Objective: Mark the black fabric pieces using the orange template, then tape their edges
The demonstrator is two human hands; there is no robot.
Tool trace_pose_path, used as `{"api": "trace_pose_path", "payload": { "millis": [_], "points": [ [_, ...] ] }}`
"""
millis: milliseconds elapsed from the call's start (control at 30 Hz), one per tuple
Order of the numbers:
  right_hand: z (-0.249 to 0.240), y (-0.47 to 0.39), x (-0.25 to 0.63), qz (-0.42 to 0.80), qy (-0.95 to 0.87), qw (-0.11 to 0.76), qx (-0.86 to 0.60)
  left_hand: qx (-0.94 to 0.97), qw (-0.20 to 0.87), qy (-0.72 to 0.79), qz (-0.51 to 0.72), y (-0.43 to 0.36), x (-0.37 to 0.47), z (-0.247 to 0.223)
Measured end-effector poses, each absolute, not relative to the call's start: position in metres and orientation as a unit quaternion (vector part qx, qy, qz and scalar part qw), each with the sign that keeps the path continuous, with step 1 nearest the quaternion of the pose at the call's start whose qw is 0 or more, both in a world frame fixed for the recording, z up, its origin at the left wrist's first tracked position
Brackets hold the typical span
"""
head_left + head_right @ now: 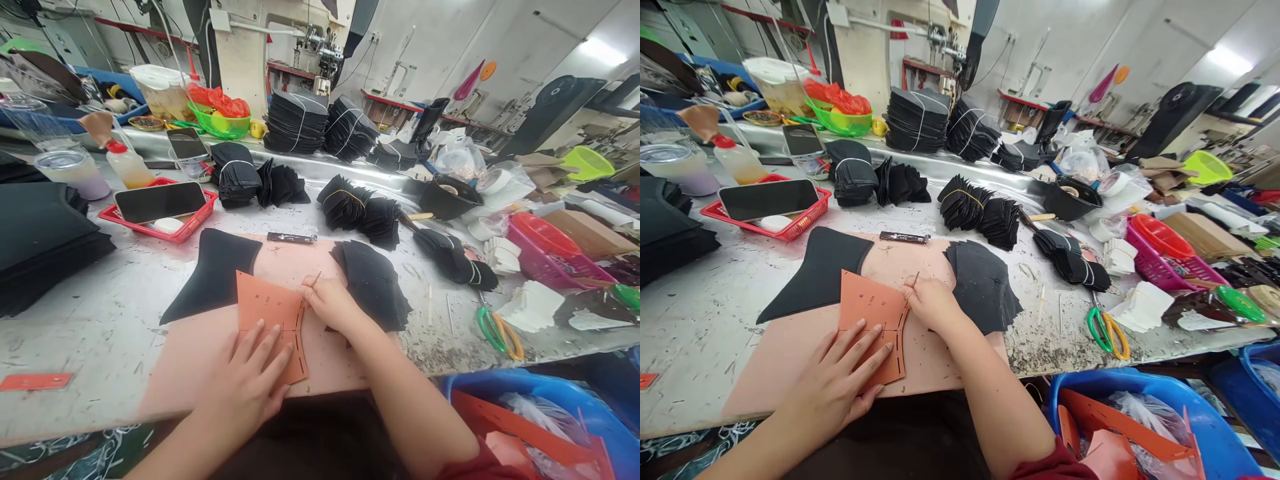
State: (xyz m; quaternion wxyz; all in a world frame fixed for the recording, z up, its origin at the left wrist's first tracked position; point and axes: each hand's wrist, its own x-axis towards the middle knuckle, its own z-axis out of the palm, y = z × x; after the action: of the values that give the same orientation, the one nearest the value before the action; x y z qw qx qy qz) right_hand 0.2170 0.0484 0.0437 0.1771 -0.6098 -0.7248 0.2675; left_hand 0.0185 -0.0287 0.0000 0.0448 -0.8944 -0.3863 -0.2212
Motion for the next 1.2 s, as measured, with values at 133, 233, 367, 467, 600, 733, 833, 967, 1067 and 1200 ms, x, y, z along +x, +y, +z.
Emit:
{"api": "trace_pose_path", "payload": {
  "millis": [133,233,367,467,600,733,833,967,1067,1200],
  "points": [
    [0.041,0.036,0.215,0.23,-0.702,0.219,-0.638,-0.895,0.052,-0.386,-0.217,-0.029,0.018,-0.001],
    [0.037,0.009,0.211,0.242,-0.741,0.231,-0.582,-0.899,0.073,-0.379,-0.206,-0.03,0.018,-0.002],
    [0.032,-0.022,0.206,0.257,-0.778,0.229,-0.526,-0.908,0.085,-0.365,-0.19,-0.03,0.017,-0.002],
    [0.031,-0.022,0.205,0.27,-0.773,0.219,-0.531,-0.909,0.082,-0.359,-0.195,-0.029,0.017,-0.001],
    [0.03,-0.017,0.205,0.252,-0.736,0.257,-0.573,-0.907,0.081,-0.365,-0.196,-0.029,0.017,0.0],
    [0.03,-0.035,0.207,0.264,-0.742,0.283,-0.548,-0.909,0.085,-0.358,-0.195,-0.029,0.016,0.002],
    [0.034,-0.045,0.211,0.278,-0.77,0.243,-0.52,-0.912,0.084,-0.355,-0.186,-0.028,0.017,0.003],
    [0.041,-0.031,0.212,0.337,-0.742,0.222,-0.535,-0.913,0.088,-0.352,-0.185,-0.027,0.016,0.001],
    [0.044,-0.02,0.208,0.338,-0.727,0.252,-0.542,-0.914,0.069,-0.354,-0.186,-0.031,0.002,-0.003],
    [0.043,-0.025,0.198,0.258,-0.83,0.168,-0.465,-0.904,0.011,-0.379,-0.196,-0.046,-0.042,-0.004]
  ]
}}
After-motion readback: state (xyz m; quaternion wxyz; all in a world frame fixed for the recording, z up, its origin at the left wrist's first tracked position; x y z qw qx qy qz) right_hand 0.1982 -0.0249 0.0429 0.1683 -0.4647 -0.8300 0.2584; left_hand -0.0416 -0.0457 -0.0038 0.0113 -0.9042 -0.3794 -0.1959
